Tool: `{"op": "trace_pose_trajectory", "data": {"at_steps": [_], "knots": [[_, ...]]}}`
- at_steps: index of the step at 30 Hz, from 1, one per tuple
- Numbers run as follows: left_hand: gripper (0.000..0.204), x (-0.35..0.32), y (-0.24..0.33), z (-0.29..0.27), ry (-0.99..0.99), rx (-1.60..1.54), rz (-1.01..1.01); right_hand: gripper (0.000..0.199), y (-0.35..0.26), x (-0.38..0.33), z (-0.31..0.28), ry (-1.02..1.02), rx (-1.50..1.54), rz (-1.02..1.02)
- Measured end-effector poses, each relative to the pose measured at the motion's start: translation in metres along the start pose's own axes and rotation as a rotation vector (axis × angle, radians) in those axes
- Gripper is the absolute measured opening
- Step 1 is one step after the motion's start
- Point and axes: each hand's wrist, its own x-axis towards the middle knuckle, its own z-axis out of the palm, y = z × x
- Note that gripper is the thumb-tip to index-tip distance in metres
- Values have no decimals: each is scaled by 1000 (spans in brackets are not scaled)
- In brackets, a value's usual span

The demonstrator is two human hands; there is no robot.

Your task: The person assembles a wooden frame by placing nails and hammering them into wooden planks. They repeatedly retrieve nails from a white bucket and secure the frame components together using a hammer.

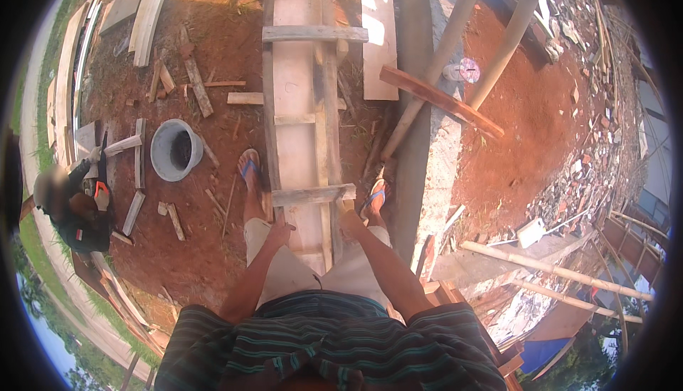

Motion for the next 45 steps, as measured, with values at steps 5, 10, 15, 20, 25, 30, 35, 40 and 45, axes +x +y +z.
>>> {"op": "trace_pose_trajectory", "data": {"at_steps": [5, 10, 15, 20, 25, 30, 35, 40, 45], "knots": [[54, -39, 75, -71, -130, -445, -88, 9, -98, -14, -13, -37, 359, 544], [34, -39, 121, -99, -127, -970, -111, 11, -152, -24, -34, -15, 551, 685], [21, 12, 125, -156, -243, -1287, -87, 11, -230, -67, -42, 10, 668, 718], [14, 30, 116, -224, -198, -1416, -192, 8, -345, -75, -21, -19, 450, 753], [14, 65, 102, -247, -52, -1465, -227, 16, -403, -37, 6, 165, 326, 568], [20, 159, 154, -277, 323, -1090, 149, 18, -442, 18, -43, 380, 292, 324], [33, 311, 284, -295, 586, -461, 476, 25, -408, 108, -156, 496, 79, 170], [34, 495, 379, -274, 771, -72, 746, 32, -389, 174, -230, 535, 10, 149], [17, 567, 397, -225, 717, 291, 622, 33, -342, 202, -261, 539, -198, 15]]}}
